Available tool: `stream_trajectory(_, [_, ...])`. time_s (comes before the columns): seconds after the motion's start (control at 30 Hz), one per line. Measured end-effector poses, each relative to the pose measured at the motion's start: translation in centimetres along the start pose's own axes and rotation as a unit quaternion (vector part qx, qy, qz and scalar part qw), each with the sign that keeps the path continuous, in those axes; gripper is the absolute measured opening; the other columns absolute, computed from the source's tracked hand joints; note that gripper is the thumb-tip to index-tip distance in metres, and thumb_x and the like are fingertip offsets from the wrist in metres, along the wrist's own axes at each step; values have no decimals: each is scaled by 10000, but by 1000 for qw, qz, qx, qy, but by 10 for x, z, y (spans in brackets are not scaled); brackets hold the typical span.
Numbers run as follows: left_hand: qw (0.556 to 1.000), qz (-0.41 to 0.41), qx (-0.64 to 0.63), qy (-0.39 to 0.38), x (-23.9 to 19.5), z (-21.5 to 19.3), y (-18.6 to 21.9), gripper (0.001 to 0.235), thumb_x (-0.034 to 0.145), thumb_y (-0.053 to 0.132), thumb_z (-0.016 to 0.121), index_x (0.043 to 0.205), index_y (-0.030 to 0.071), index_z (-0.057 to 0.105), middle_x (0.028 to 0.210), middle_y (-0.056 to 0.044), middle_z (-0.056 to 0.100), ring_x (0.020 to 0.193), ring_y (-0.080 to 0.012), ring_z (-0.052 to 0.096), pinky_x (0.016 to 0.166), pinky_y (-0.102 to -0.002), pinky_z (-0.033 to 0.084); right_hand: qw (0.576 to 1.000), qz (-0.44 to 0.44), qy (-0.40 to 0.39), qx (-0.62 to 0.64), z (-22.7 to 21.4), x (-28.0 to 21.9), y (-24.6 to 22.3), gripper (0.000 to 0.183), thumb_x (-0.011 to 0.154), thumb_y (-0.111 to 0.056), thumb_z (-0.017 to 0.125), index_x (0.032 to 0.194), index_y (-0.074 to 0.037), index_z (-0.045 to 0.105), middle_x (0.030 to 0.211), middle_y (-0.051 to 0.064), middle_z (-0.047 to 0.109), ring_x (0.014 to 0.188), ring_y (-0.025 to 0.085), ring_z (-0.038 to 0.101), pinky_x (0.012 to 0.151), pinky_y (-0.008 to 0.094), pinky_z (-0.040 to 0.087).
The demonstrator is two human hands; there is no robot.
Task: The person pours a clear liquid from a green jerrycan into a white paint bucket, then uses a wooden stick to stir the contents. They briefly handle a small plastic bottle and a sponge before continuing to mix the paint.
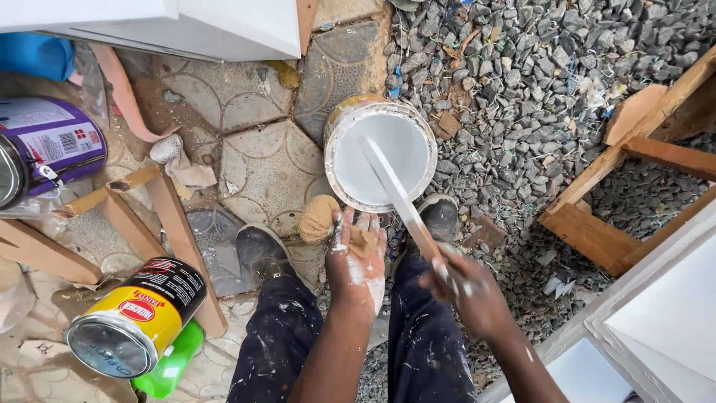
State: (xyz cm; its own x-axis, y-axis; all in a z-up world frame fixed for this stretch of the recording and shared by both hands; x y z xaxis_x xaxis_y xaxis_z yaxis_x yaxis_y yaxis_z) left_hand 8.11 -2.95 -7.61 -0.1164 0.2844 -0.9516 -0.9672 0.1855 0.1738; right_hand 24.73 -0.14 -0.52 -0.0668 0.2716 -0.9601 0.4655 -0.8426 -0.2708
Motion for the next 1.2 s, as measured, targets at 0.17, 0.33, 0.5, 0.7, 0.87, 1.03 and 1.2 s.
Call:
stream_trajectory(0.17, [999, -11, -31, -16, -8, 7, 2, 758, 1053, 505, 414, 1664, 180, 105, 1704, -213, -62, 1569, -394, 26, 1260, -509, 39, 992, 23, 50, -116, -18, 34, 43, 395, 1022, -334, 513, 1075, -61, 794, 745, 182, 742, 704, 297, 656, 767, 418, 508])
stream_trajectory(0.33, [999, -5, -33, -17, 4, 2, 2, 863, 945, 499, 554, 1632, 134, 181, 1691, -228, 139, 1556, -366, 192, 1236, -513, 154, 980, 107, 62, -153, -35, -9, 63, 409, 1098, -281, 437, 946, -36, 726, 730, 92, 627, 544, 161, 481, 475, 270, 372])
stream_trajectory(0.5, [999, -13, -42, -3, 6, -2, 1, 855, 930, 481, 577, 1628, 148, 212, 1697, -202, 164, 1558, -358, 204, 1240, -497, 182, 964, 181, 76, -178, -62, -34, 108, 367, 1084, -231, 431, 1147, -75, 757, 858, 144, 791, 576, 185, 537, 537, 294, 400])
stream_trajectory(0.7, [1000, -7, -14, 8, 4, 0, 0, 814, 962, 456, 524, 1632, 141, 184, 1695, -205, 166, 1556, -360, 215, 1241, -496, 192, 963, 132, 75, -225, -74, -33, 107, 619, 956, -507, 376, 1543, -333, 468, 1163, 75, 777, 899, 227, 736, 804, 349, 535])
stream_trajectory(0.87, [1000, -2, -25, 19, 5, -3, -5, 821, 941, 433, 557, 1628, 145, 211, 1694, -205, 193, 1553, -344, 251, 1235, -481, 229, 994, -30, -4, -106, -30, 37, 46, 393, 1034, -258, 378, 1281, -126, 654, 878, 63, 746, 550, 137, 574, 498, 262, 490])
stream_trajectory(1.03, [1000, 2, -14, -4, 9, -5, -6, 834, 932, 413, 582, 1628, 144, 208, 1697, -206, 176, 1551, -360, 242, 1219, -487, 245, 985, -18, 27, -168, -30, 40, 8, 464, 1056, -410, 424, 769, -112, 632, 670, 49, 607, 608, 176, 500, 623, 347, 365])
stream_trajectory(1.2, [999, 2, -21, -25, 9, -1, -4, 823, 967, 433, 539, 1632, 133, 156, 1698, -206, 114, 1559, -370, 179, 1236, -500, 171, 984, 61, 67, -154, -59, 4, 64, 418, 1041, -325, 456, 1257, -94, 729, 748, 78, 601, 583, 159, 491, 484, 293, 380])
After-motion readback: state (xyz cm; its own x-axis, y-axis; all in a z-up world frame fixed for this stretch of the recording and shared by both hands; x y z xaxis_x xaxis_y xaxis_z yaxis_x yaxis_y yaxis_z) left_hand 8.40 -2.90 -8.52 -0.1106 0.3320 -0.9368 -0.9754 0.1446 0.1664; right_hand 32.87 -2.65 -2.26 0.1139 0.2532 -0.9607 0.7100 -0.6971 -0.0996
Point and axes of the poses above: each hand's wrist, its own x-axis towards the middle knuckle, its own z-axis out of the palm, y = z × x, the point moved 6 cm from there along x, towards the middle knuckle
